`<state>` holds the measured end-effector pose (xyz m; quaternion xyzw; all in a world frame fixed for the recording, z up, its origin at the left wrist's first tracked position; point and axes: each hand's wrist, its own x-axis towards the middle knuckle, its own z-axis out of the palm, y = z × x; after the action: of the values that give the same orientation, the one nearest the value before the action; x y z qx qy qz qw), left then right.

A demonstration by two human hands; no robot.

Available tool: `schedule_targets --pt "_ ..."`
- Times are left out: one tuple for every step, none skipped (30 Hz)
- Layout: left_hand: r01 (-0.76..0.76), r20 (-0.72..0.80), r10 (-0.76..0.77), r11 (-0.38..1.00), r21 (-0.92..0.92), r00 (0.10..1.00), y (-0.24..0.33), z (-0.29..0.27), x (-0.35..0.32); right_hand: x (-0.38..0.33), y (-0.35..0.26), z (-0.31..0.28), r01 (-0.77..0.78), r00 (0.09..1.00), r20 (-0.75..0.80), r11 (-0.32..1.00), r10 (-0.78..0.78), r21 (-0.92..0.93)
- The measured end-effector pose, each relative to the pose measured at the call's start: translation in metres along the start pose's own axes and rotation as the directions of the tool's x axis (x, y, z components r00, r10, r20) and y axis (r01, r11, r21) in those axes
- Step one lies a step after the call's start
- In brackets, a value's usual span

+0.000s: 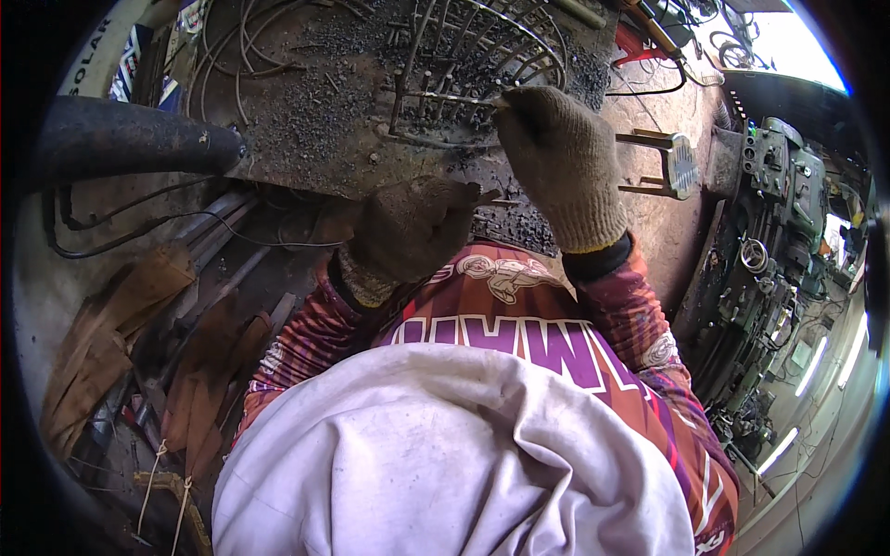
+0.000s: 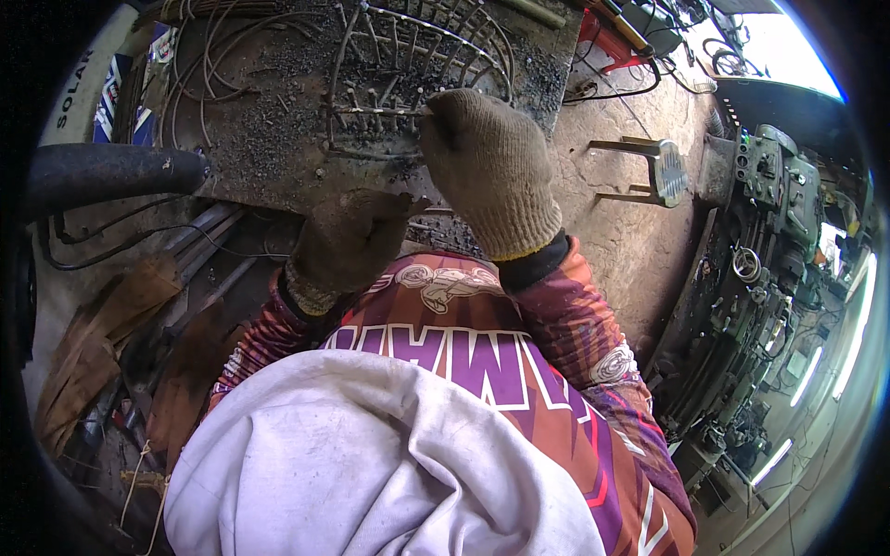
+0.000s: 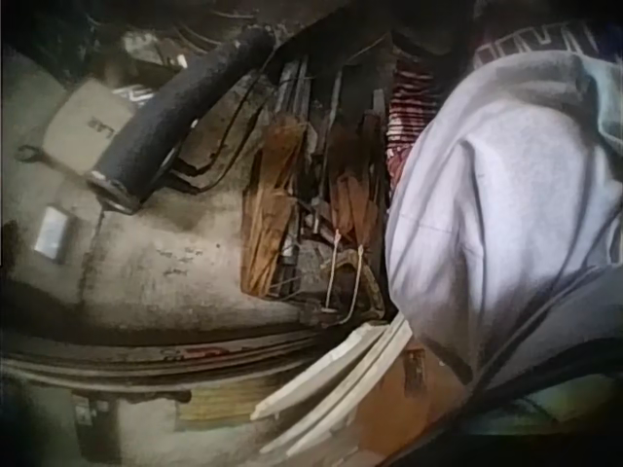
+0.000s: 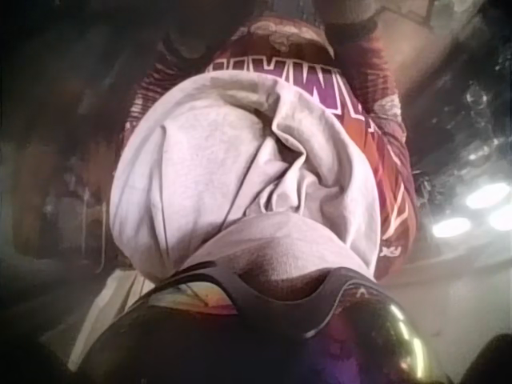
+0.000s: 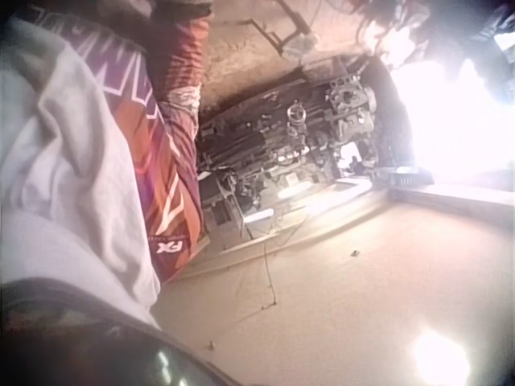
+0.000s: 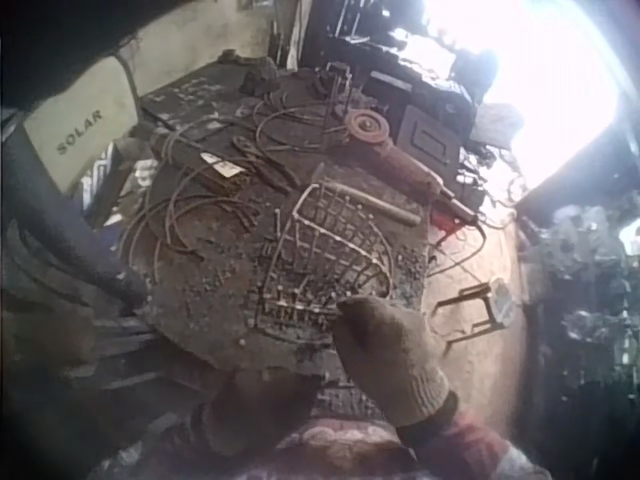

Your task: The person using an angle grinder to smooth a metal piece, then positions and holds small metal rods against a wire cage structure on a workbench.

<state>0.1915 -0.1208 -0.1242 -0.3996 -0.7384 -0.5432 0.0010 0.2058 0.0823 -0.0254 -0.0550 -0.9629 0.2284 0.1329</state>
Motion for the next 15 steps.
schedule_targets --pt "-0.014 -0.015 0.015 0.999 0.046 1.000 0.002 0.000 0.001 0.000 0.000 0.001 0.022 1.000 0.014 1.000 -0.022 -0.022" --pt "-0.027 -0.032 0.030 0.995 0.094 0.999 0.004 0.000 0.001 -0.001 0.000 0.001 0.022 1.000 0.015 1.000 -0.022 -0.021" --pt "-0.026 -0.032 0.030 0.995 0.095 0.999 0.003 -0.001 0.002 -0.004 -0.001 0.000 0.019 0.998 0.057 1.000 -0.018 -0.022" --pt "-0.019 -0.019 0.020 0.999 0.029 1.000 0.003 -0.001 0.003 -0.006 -0.002 0.000 0.016 0.995 0.098 1.000 -0.013 -0.022" --pt "-0.013 -0.006 0.013 0.999 -0.040 1.000 0.002 -0.002 0.004 -0.009 -0.004 -0.001 0.016 0.995 0.097 1.000 -0.013 -0.025" --pt "-0.013 -0.009 0.013 0.999 -0.038 1.000 -0.003 0.004 -0.004 -0.013 -0.004 -0.002 -0.019 0.996 0.088 1.000 0.018 0.013" --pt "-0.001 -0.074 0.010 0.993 0.115 0.997 -0.012 0.016 -0.019 -0.015 -0.005 -0.002 -0.054 0.996 0.080 0.997 0.050 0.052" --pt "0.005 -0.100 0.013 0.983 0.184 0.995 -0.009 0.015 -0.017 -0.013 -0.004 -0.003 -0.059 0.995 0.081 0.997 0.055 0.049" --pt "0.020 -0.129 0.014 0.967 0.254 0.992 -0.005 0.014 -0.013 -0.009 -0.004 -0.004 -0.032 0.999 0.029 0.998 0.031 0.048" --pt "-0.005 -0.093 0.017 0.992 0.126 0.996 -0.001 0.008 -0.007 -0.006 -0.003 -0.005 -0.005 1.000 -0.024 0.999 0.006 0.046" --pt "-0.030 -0.062 0.030 1.000 0.001 0.998 0.004 0.002 0.001 -0.003 -0.001 -0.004 -0.003 1.000 -0.028 0.999 0.005 0.044" --pt "-0.034 -0.063 0.034 0.999 0.001 0.997 0.004 0.002 0.001 -0.001 0.000 -0.002 0.009 1.000 -0.021 1.000 -0.009 0.019" --pt "0.001 -0.046 -0.001 1.000 0.004 0.999 0.004 0.003 -0.002 0.001 0.000 -0.001 0.022 1.000 -0.014 1.000 -0.022 -0.005" --pt "0.023 -0.035 -0.022 1.000 0.007 0.999 0.004 0.004 -0.004 0.001 -0.001 0.000 0.021 1.000 -0.014 1.000 -0.021 -0.004" --pt "0.044 -0.025 -0.044 0.999 0.010 0.999 0.004 0.005 -0.005 0.001 -0.004 0.000 -0.005 1.000 0.019 1.000 0.006 -0.014"
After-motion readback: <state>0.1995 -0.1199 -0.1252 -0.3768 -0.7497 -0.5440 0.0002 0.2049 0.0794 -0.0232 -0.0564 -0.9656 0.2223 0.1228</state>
